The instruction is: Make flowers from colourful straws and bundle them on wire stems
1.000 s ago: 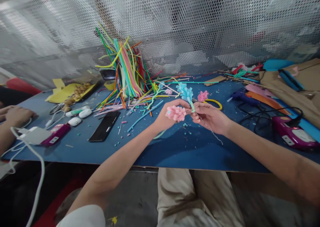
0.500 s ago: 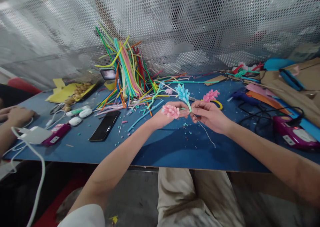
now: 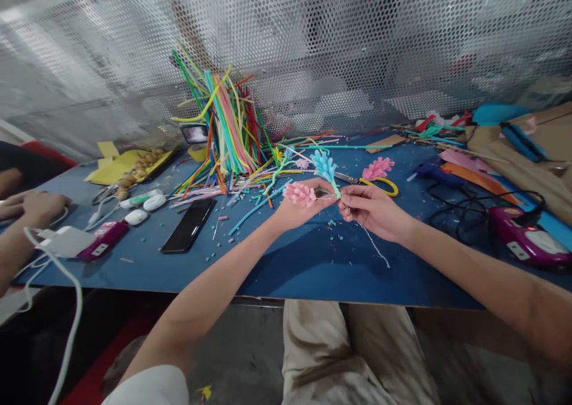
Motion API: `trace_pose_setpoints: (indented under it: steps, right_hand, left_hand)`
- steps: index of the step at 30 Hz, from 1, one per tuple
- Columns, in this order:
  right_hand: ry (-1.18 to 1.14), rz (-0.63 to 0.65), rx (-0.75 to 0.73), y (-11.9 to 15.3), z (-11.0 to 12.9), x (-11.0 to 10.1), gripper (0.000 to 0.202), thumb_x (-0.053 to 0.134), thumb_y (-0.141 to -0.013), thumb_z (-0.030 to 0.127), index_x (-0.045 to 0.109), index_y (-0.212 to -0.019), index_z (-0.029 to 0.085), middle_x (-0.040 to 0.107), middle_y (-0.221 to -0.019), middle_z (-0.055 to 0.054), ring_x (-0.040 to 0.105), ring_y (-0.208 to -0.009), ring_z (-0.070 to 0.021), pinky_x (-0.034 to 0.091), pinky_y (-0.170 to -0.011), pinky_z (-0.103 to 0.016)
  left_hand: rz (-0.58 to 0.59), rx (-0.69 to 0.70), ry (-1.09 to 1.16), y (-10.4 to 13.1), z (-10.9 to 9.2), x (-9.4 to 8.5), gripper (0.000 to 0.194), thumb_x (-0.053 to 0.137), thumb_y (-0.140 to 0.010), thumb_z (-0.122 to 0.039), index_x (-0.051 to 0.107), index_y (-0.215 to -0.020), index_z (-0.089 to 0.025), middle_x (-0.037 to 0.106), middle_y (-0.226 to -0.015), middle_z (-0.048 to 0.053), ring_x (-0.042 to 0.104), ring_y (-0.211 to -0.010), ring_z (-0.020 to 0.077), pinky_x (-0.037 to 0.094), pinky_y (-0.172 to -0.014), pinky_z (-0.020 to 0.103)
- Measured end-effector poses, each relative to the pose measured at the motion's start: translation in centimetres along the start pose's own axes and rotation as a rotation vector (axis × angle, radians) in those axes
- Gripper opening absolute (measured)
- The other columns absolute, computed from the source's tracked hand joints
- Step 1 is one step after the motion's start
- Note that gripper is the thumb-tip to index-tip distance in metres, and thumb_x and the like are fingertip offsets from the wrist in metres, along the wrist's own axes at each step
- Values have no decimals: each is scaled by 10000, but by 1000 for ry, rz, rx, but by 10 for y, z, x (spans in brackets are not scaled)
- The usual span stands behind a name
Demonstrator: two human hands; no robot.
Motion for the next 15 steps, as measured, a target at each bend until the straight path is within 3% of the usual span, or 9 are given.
trace_pose_setpoints:
  steps: [4, 9, 15]
  right_hand:
    - [-8, -5, 57, 0, -1, -1, 156, 828, -780, 235, 718, -851, 150, 657, -759, -16, 579, -631, -91, 485, -584, -226]
    - [20, 25, 41, 1, 1, 0, 164, 821, -785, 253, 704, -854, 162, 660, -744, -11, 586, -636, -101, 489, -599, -244]
    - [194, -7, -39, 1, 8, -3, 182, 803, -801, 314, 702, -878, 184, 703, -776, -21, 625, -649, -124, 518, -622, -280]
  left_hand:
    - [-55, 217, -255, 3, -6, -4, 199, 649, -938, -348, 728, -970, -168, 747, -918, 61, 668, -842, 162, 513, -809, 310]
    - [-87, 277, -440, 6, -3, -9, 189, 665, -936, -357, 752, -945, -189, 760, -881, 57, 655, -856, 178, 499, -803, 323]
    - [-60, 393, -464, 4, 0, -7, 205, 657, -945, -377, 742, -934, -191, 747, -843, 60, 615, -802, 156, 478, -780, 299]
Point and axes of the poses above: each hand's wrist, its own y-axis away from the middle knuckle, its own x-axis out of the palm, z = x × y, the point moved 4 cm from there along -y, towards the middle knuckle
